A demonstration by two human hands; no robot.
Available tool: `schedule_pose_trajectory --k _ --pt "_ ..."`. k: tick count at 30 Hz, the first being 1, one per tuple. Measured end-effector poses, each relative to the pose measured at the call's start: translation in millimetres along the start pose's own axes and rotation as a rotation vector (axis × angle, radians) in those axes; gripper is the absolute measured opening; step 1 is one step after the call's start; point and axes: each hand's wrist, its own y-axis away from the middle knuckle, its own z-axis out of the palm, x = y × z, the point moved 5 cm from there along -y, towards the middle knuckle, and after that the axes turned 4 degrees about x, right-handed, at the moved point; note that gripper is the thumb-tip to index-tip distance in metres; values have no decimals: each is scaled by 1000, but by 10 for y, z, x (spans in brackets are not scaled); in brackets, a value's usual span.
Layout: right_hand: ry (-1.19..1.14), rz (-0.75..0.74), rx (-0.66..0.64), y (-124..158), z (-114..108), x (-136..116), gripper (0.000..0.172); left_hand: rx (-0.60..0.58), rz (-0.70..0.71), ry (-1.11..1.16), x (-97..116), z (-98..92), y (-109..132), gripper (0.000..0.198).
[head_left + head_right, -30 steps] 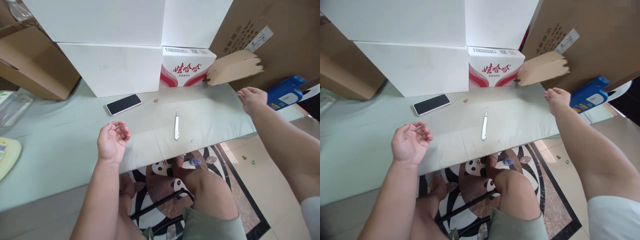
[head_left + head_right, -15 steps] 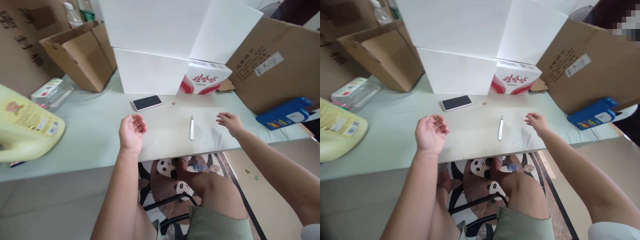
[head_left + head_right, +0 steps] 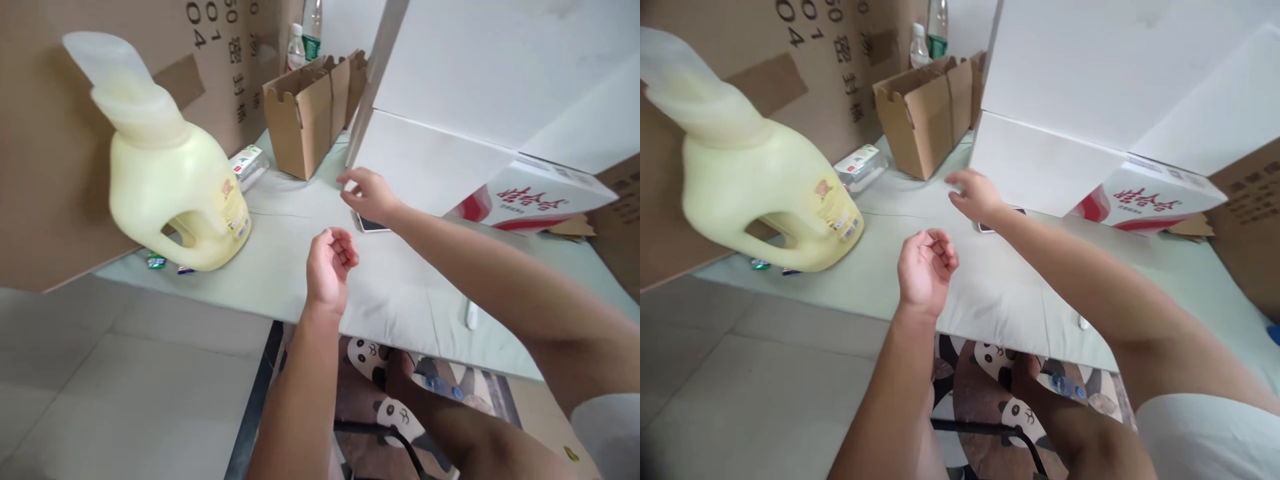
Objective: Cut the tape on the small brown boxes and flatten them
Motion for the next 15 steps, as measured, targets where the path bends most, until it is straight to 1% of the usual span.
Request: schedule_pose_trajectory --k 1,3,5,6,7,9,10,12,13,15 --pt "38 -91 12 -238 59 -234 33 5 5 1 26 -21 -14 29" --pt "113 -190 30 -667 129 -607 30 10 26 -5 70 -60 -55 27" --pt "199 -217 36 -1015 152 -831 31 0 54 -18 104 -92 -103 27" --pt "229 -217 45 -1151 149 -888 30 -9 65 -26 114 -104 -125 27" --pt "249 -212 54 -1258 144 -911 26 -19 72 -36 121 -114 -142 28" --pt "270 -189 56 -1386 145 -868 19 -34 77 -53 129 -128 -160 29" --pt "278 -174 47 -1408 151 -813 20 -39 76 -58 132 -132 -161 29" --pt "292 -138 43 -1388 153 -668 27 -43 74 -55 138 -136 -145 28" --pt "288 -121 63 -1355 135 -590 33 -43 75 -49 141 -136 -132 28" --pt "249 -95 127 -1267 67 -448 48 -44 80 -35 142 -129 -99 27"
